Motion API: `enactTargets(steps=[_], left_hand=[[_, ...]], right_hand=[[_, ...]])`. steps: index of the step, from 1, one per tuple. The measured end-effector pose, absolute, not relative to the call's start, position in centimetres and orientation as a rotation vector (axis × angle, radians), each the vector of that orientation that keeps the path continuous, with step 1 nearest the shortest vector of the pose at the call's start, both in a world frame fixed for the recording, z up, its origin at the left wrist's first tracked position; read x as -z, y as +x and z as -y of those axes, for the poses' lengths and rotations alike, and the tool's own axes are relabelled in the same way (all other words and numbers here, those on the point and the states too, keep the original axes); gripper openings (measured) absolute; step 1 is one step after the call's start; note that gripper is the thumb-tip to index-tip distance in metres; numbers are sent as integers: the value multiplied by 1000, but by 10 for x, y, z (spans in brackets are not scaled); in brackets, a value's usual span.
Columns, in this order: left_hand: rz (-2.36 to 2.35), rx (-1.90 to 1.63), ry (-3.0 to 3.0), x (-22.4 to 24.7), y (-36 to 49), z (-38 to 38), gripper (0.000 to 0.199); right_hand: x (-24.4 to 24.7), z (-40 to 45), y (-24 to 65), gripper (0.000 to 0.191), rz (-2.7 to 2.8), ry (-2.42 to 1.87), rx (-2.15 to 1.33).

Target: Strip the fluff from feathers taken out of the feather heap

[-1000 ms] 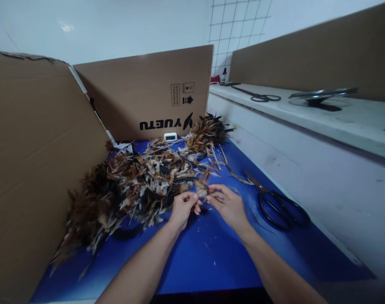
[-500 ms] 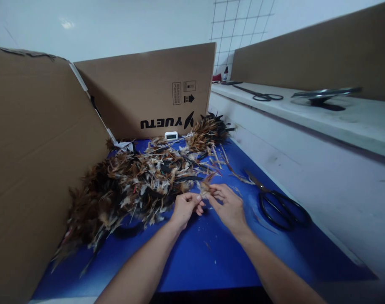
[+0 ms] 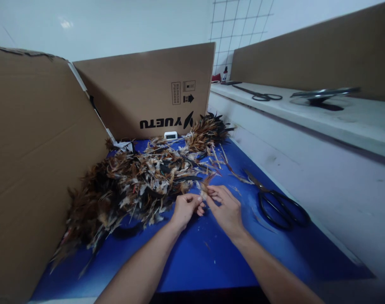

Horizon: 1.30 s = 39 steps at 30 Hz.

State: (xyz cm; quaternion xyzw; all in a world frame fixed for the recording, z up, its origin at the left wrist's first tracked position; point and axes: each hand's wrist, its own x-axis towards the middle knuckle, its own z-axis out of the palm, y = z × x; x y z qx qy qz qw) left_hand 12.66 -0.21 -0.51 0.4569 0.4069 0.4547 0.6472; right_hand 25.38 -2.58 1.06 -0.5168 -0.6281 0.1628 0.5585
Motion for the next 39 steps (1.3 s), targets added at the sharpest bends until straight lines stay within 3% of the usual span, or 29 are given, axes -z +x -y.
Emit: enactTargets(steps=[17, 22, 27, 39], left_hand=[[-852, -1036, 1108, 12, 125, -1, 34], [-834, -1046, 1098, 12, 124, 0, 33], [-818, -1064, 1094, 13, 125, -1, 32], [-821, -1076, 1098, 18, 125, -3, 32]], right_hand=[[-23, 28, 287, 18, 1295, -1195, -458], [-29, 43, 354, 16, 1539, -1601, -160], [-15, 57, 406, 11, 1872, -1868, -196], [0, 72, 394, 16, 2017, -1853, -303]])
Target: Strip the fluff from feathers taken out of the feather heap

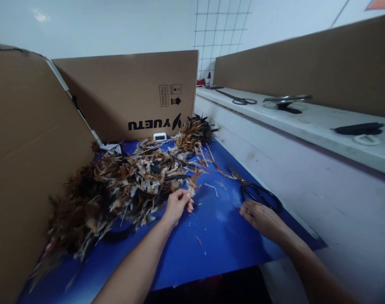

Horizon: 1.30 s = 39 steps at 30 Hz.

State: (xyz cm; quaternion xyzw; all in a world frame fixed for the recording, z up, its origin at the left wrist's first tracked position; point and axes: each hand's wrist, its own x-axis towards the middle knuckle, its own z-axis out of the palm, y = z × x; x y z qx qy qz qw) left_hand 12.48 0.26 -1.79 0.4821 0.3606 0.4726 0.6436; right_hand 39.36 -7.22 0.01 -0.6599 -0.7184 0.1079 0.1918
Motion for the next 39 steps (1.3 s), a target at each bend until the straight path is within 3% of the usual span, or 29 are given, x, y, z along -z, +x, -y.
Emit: enactTargets(steps=[7, 13, 39], left_hand=[[-782, -1090, 1061, 14, 125, -1, 30], [-746, -1071, 1077, 13, 124, 1, 29], [-818, -1027, 1168, 13, 123, 0, 33]], right_hand=[[-16, 65, 366, 24, 1528, -1612, -928], [-31, 47, 323, 33, 1224, -1381, -1105], [-3, 18, 266, 21, 1279, -1199, -693]])
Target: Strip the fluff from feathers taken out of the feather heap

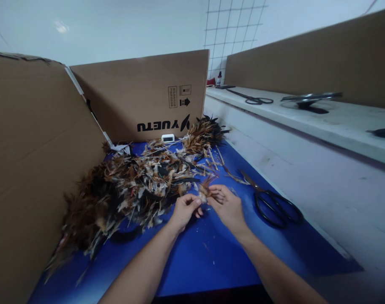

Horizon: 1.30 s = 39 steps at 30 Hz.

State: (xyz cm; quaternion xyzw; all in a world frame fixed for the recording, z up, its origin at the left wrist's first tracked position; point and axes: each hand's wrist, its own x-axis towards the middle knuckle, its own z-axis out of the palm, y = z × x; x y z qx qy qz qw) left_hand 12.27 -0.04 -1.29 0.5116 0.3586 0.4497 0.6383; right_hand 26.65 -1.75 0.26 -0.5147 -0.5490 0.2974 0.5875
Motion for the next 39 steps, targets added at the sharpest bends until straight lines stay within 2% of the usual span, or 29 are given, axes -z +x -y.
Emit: enactTargets(steps=[12, 21, 39], left_hand=[[-839, -1027, 1138, 8, 124, 1, 35], [-855, -1040, 1188, 8, 124, 2, 32], [-820, -1017, 1237, 17, 128, 3, 33]], right_hand=[[-2, 20, 265, 24, 1279, -1194, -749], [-1, 21, 270, 29, 1220, -1186, -923], [-3, 23, 268, 30, 1154, -1211, -906]])
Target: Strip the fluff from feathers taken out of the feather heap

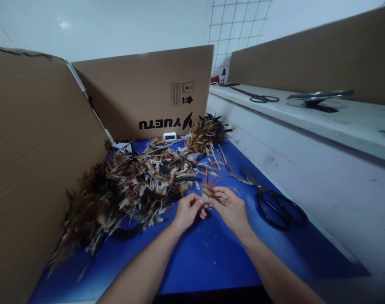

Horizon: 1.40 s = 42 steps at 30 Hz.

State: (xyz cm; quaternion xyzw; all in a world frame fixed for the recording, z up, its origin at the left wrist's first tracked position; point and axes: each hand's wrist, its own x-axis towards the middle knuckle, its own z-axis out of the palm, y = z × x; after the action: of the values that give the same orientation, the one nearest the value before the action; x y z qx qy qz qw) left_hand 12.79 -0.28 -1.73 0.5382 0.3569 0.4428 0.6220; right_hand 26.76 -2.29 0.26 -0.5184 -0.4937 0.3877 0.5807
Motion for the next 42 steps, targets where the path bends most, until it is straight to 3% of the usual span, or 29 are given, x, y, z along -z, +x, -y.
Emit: enactTargets(steps=[28, 42], left_hand=[[-1018, -1065, 1422, 18, 130, 6, 25], [-1021, -1050, 1443, 20, 129, 7, 24]], right_hand=[[0, 24, 268, 25, 1224, -1181, -859], [-1, 22, 270, 32, 1163, -1165, -996]])
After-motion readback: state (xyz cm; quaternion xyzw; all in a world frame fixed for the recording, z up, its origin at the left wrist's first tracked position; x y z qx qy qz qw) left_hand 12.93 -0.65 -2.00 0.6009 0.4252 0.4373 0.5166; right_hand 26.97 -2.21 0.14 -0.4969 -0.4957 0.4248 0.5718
